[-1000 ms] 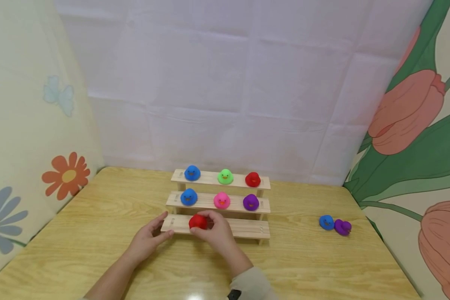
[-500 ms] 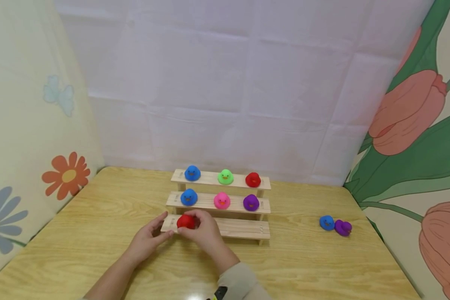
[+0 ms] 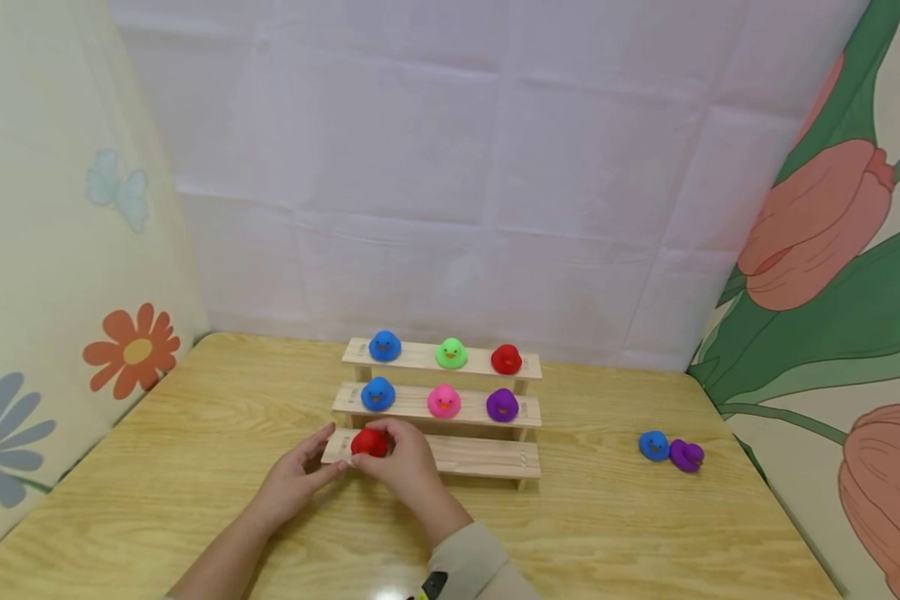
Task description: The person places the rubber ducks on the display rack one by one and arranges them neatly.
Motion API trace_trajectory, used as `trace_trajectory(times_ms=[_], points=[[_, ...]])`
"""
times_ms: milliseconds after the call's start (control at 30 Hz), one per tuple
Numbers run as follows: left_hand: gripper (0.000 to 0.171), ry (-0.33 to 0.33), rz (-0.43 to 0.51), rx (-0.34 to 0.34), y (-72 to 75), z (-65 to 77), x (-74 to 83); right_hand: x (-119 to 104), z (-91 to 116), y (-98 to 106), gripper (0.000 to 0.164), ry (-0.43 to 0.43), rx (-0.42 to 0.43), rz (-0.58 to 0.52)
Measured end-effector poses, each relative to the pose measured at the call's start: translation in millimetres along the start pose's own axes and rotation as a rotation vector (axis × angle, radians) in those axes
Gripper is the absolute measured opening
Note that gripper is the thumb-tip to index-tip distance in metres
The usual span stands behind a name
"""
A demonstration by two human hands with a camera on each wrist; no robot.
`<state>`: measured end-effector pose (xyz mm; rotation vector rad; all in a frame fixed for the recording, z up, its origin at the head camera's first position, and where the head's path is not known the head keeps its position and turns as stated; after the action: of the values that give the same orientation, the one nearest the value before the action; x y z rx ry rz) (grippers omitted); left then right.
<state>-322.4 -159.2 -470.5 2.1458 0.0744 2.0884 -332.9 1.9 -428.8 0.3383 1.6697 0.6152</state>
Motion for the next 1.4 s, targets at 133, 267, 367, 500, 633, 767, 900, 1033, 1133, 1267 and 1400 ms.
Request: trace_trajectory(times_ms=[133,267,367,500,633,767,900,1033,1133,1267,1400], points=[[0.074,0.001,0.002,-0.002,-0.3,-0.6,-0.7,1.7,-0.5,-0.9,0.038,-0.003,0.006,0.015],[0.075,0.002,0.004,-0.004,-0.2,-0.8,-0.7,2.5,-0.8,-1.1,0.038,-0.007,0.005,0.03],[0.075,0.005,0.004,-0.005,-0.2,-0.8,-0.6,2.5,-0.6,-1.4,0.038,-0.008,0.0,0.037],[0.074,0.007,0.001,-0.006,-0.3,-0.5,-0.4,2.6,0.0,-1.9,0.038,-0.013,-0.009,0.037],[0.074,0.0,-0.004,-0.01,-0.4,0.7,0.9,2.3,-0.1,-1.9,0.039,-0.016,-0.012,0.04],[0.074,-0.005,-0.006,-0.012,-0.3,1.5,1.9,1.6,-0.2,-1.2,0.042,-0.014,-0.016,0.032],[0.074,-0.002,-0.005,-0.009,-0.5,0.1,1.1,2.1,0.8,-0.8,0.044,-0.018,-0.018,0.001],[0.075,-0.002,-0.006,-0.004,-0.5,-1.1,0.5,5.6,1.6,-1.1,0.044,-0.025,-0.025,-0.044],[0.075,-0.003,-0.01,-0.001,-0.2,-1.0,0.0,9.2,3.1,-0.1,0.044,-0.028,-0.029,-0.069],[0.076,-0.002,-0.016,-0.005,-0.3,-1.1,-0.8,14.0,6.6,4.8,0.043,-0.032,-0.026,-0.084],[0.076,-0.002,-0.021,-0.007,-0.5,-0.8,-0.6,18.0,10.5,13.1,0.043,-0.029,-0.008,-0.091]])
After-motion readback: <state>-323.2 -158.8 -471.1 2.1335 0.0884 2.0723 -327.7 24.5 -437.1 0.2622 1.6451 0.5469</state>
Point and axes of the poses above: each hand's wrist, its own z-axis away from the middle knuckle, its own y-axis out of the back of the hand, x = y × z, the point moved 10 cm from there along -z, towards the middle knuckle, and after that the axes turned 13 degrees about z, right-handed, at the moved point
